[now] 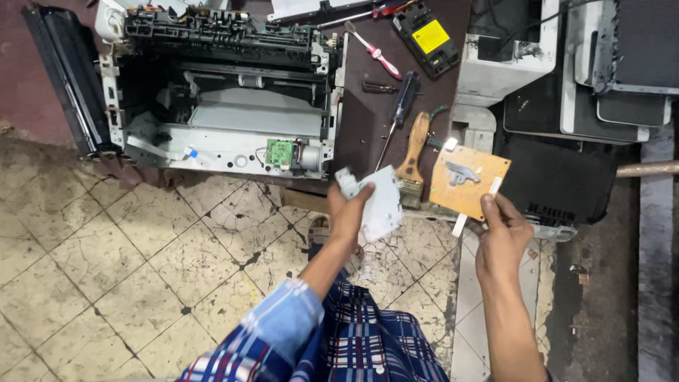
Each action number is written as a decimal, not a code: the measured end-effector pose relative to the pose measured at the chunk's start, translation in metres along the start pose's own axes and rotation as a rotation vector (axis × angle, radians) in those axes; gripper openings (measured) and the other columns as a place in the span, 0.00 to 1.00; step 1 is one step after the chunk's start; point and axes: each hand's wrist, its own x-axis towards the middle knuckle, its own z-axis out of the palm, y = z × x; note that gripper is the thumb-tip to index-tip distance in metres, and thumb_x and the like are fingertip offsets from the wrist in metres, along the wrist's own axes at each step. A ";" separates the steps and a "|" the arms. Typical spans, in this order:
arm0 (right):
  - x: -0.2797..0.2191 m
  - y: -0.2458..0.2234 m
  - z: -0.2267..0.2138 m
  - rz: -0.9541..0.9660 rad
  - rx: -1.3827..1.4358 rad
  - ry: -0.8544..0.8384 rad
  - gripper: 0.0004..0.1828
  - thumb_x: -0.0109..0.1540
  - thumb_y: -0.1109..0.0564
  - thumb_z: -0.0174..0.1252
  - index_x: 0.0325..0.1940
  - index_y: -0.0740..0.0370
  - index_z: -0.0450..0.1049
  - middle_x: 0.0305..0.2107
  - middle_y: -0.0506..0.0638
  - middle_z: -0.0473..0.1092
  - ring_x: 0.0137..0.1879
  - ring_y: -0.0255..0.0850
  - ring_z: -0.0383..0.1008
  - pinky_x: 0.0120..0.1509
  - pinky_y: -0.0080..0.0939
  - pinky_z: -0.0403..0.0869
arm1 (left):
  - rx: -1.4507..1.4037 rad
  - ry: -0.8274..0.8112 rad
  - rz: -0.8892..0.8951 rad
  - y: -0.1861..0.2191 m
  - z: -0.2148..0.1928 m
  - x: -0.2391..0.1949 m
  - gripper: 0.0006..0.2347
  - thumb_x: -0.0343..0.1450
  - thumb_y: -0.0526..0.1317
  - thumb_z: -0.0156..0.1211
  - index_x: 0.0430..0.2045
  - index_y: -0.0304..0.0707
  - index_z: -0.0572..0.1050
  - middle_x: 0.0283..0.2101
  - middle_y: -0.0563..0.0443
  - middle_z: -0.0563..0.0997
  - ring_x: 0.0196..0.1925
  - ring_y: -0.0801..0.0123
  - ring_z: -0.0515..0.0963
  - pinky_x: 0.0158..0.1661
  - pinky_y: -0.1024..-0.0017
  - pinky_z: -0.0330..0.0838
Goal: The person cleans a green circuit board using a brush and a screwdriver, then handles a white plastic component and a yellow circuit board. The person brushes the components and uses the screwdriver to scrape or adjust parts on the boards.
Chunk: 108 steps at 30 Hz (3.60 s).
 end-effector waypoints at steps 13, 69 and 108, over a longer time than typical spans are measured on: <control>-0.058 -0.035 0.025 0.040 0.132 -0.116 0.18 0.67 0.58 0.56 0.59 0.70 0.72 0.48 0.55 0.76 0.51 0.41 0.79 0.52 0.46 0.79 | 0.521 -0.266 0.593 0.060 0.047 -0.008 0.29 0.75 0.49 0.50 0.70 0.33 0.59 0.72 0.28 0.64 0.73 0.44 0.63 0.70 0.47 0.56; -0.103 -0.098 0.054 -0.741 0.021 -0.025 0.15 0.67 0.67 0.66 0.53 0.64 0.67 0.48 0.58 0.72 0.57 0.43 0.78 0.65 0.42 0.81 | -0.304 -0.748 0.158 0.126 0.034 -0.092 0.48 0.63 0.77 0.46 0.75 0.55 0.41 0.68 0.35 0.67 0.68 0.43 0.69 0.63 0.42 0.71; -0.079 -0.097 0.042 -0.694 -0.287 0.100 0.15 0.69 0.68 0.68 0.55 0.71 0.69 0.49 0.60 0.73 0.55 0.42 0.76 0.62 0.40 0.76 | 0.233 -0.701 0.414 0.125 0.025 -0.085 0.56 0.57 0.64 0.71 0.76 0.50 0.38 0.62 0.26 0.69 0.58 0.39 0.73 0.58 0.40 0.70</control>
